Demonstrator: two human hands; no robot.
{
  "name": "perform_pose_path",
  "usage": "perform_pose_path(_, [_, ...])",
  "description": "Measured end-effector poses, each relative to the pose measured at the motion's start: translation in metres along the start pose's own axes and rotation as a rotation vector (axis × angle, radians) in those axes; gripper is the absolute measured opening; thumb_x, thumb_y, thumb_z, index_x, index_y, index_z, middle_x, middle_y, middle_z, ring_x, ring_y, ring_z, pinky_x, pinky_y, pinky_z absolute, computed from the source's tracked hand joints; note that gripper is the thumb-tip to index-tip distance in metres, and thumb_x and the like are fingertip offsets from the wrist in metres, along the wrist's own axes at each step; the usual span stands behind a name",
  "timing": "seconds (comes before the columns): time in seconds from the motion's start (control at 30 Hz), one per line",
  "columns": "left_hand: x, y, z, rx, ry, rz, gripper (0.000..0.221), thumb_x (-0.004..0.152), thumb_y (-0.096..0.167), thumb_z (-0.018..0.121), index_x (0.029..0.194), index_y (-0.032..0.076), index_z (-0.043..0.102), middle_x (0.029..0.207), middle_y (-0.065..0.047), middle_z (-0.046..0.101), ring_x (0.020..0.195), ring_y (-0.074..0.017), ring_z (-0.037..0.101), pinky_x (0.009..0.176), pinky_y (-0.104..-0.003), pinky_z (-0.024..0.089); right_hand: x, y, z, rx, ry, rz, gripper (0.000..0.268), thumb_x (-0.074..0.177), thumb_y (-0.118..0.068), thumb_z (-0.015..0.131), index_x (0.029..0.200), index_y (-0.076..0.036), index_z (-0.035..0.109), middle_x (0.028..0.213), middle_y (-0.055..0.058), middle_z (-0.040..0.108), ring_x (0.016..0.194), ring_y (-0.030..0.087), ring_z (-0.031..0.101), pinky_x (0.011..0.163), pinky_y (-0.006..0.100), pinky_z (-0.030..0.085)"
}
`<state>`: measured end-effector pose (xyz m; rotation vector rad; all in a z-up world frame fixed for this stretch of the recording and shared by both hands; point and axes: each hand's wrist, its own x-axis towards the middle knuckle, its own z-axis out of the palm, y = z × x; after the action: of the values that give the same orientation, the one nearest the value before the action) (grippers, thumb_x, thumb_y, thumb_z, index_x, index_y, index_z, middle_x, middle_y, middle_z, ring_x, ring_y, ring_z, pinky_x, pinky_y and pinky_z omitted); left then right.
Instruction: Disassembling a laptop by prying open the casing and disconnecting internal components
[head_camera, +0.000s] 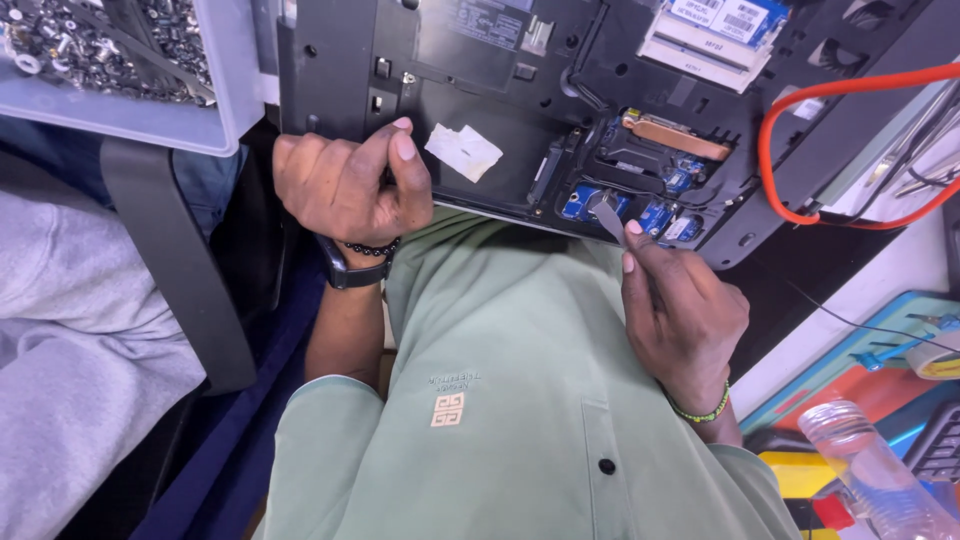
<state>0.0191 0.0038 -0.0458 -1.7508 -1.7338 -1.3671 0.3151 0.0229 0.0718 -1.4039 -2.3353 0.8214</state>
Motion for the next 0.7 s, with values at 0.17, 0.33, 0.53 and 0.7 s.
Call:
perform_pose_path(0.17, [-0.002,-0.002,0.004,0.009,0.043,0.018,0.021,0.091,0.018,0.071,0.077,0.007,0.080,0.053,0.001,0.049,0.045,-0.0162,0.043,0.060,-0.032,0.042,0.011,0.000,0.001,0.009,0.076,-0.027,0.013,0.098,0.002,0.074,0.108,0.002,0.083,0.081,0.015,0.074,0.049,0.031,0.062,0.047,0.035,0.047])
perform_pose_path(0.33, [0.000,-0.007,0.004,-0.003,0.063,0.082,0.017,0.087,0.014,0.072,0.074,0.008,0.080,0.053,0.001,0.048,0.044,-0.0144,0.042,0.058,-0.031,0.041,0.024,0.002,0.008,0.010,0.101,-0.058,0.014,0.098,0.003,0.075,0.110,0.002,0.082,0.080,0.014,0.074,0.048,0.028,0.061,0.045,0.034,0.046])
perform_pose_path(0.53, [-0.004,-0.006,0.005,0.012,0.068,0.061,0.018,0.087,0.014,0.072,0.072,0.007,0.080,0.051,0.001,0.047,0.044,-0.0160,0.042,0.058,-0.031,0.042,0.015,0.007,-0.019,0.051,0.173,0.070,0.014,0.103,0.011,0.071,0.115,0.014,0.078,0.078,0.027,0.067,0.048,0.027,0.051,0.047,0.039,0.037])
perform_pose_path(0.7, [0.008,0.016,-0.002,0.167,-0.097,-0.104,0.028,0.098,0.020,0.058,0.075,0.009,0.071,0.054,-0.001,0.048,0.049,-0.0213,0.039,0.058,-0.037,0.032,0.002,0.022,-0.026,-0.169,0.217,0.139,0.015,0.112,0.007,0.066,0.119,0.017,0.075,0.110,0.026,0.077,0.081,0.031,0.067,0.070,0.037,0.048])
